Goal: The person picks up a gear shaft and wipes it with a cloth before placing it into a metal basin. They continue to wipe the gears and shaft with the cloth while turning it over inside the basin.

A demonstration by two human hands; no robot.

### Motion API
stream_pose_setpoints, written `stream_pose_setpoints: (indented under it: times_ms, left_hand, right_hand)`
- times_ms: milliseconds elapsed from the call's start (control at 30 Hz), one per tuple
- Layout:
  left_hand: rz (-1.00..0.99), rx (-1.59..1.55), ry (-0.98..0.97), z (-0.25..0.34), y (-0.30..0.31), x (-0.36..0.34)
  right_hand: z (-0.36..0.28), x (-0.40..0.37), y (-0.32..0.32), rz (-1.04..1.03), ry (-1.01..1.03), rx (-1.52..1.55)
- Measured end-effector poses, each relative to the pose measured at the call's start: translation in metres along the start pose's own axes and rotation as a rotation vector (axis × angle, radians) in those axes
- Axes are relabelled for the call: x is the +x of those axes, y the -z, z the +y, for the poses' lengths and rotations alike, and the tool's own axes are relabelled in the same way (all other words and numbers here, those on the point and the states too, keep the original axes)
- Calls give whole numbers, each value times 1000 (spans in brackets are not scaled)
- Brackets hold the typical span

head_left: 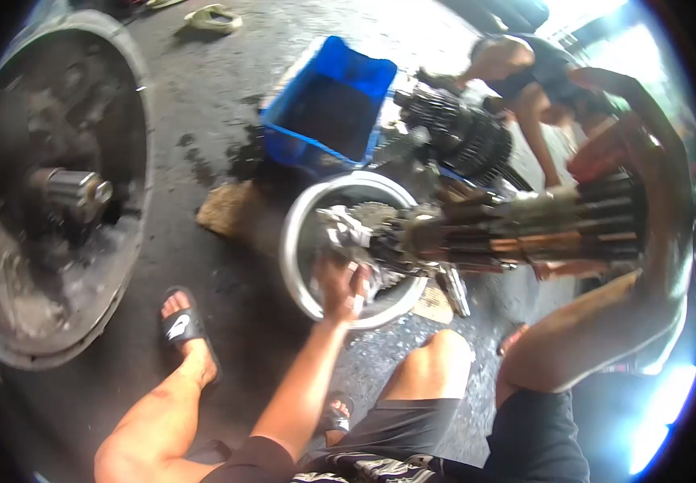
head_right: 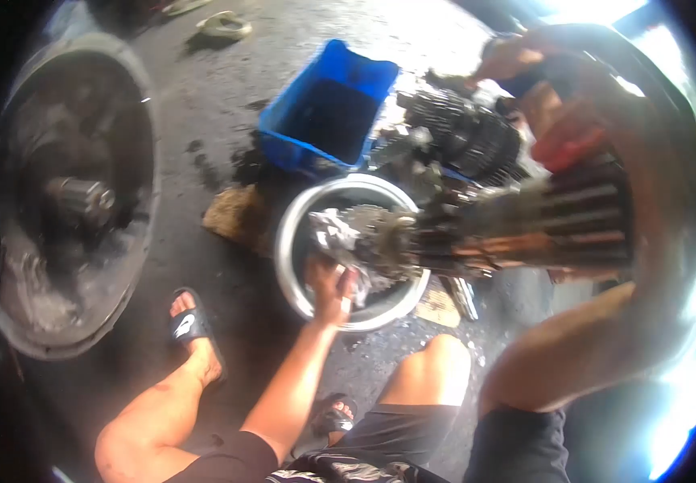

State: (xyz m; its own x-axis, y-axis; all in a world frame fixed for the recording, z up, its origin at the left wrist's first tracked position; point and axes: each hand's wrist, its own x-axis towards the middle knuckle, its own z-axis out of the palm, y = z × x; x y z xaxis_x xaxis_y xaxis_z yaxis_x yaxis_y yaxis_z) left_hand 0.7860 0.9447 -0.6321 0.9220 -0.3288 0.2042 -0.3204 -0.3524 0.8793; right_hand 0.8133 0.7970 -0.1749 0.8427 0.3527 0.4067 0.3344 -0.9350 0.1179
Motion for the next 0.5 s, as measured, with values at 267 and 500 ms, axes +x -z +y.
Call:
stream_pose_setpoints:
  times_ms: [267,500]
  left_hand:
    - [-804,223,-695,-38,18,159]
    - [-1405,-1360,302,-60,-49,203]
  right_hand:
    - [-10,-14,-3,94,-97,-34]
    - [-11,-17,-9,92,-117,-39]
